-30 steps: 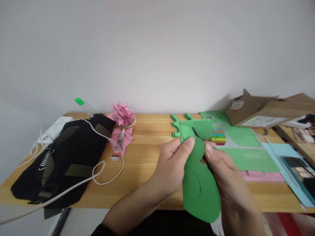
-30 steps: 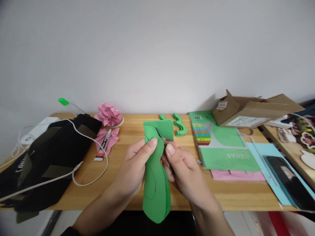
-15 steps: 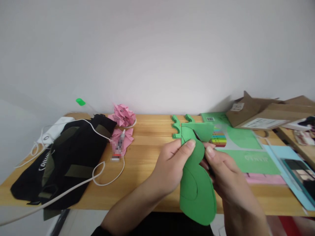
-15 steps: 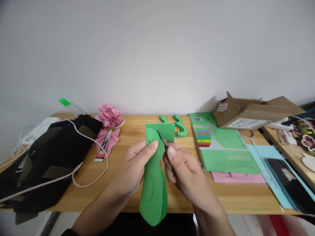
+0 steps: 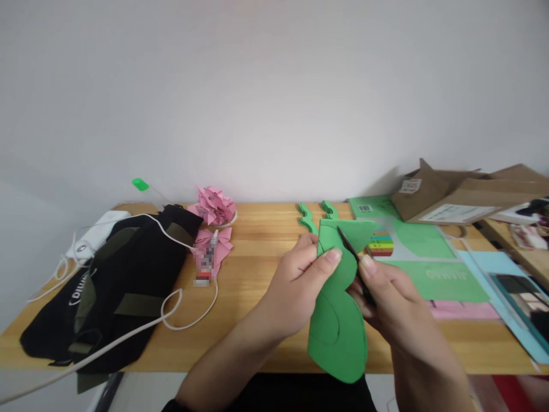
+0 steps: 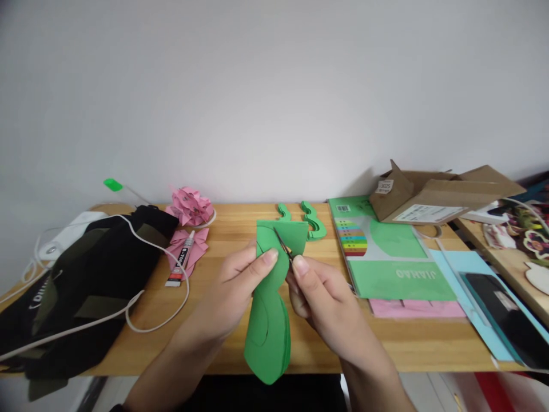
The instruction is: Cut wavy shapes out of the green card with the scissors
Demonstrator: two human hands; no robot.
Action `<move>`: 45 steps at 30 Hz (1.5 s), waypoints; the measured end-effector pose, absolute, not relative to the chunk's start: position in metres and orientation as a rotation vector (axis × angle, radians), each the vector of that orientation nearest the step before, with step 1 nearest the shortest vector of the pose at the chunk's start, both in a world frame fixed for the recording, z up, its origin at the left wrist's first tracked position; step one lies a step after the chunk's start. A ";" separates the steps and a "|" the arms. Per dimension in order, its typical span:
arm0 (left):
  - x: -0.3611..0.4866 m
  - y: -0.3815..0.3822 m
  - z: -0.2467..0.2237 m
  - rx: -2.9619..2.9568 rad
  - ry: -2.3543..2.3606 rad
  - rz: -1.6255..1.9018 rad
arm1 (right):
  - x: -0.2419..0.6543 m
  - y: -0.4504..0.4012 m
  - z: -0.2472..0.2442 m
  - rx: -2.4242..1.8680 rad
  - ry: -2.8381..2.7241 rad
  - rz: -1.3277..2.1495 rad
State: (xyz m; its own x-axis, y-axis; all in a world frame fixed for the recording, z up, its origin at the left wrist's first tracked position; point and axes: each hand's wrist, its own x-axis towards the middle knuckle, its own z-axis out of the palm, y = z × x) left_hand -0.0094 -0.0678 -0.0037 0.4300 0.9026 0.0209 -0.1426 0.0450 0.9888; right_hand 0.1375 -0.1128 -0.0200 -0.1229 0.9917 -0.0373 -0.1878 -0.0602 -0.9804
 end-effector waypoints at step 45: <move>-0.019 -0.064 0.006 1.322 0.717 0.739 | 0.154 -0.106 -0.002 -1.117 -1.317 1.429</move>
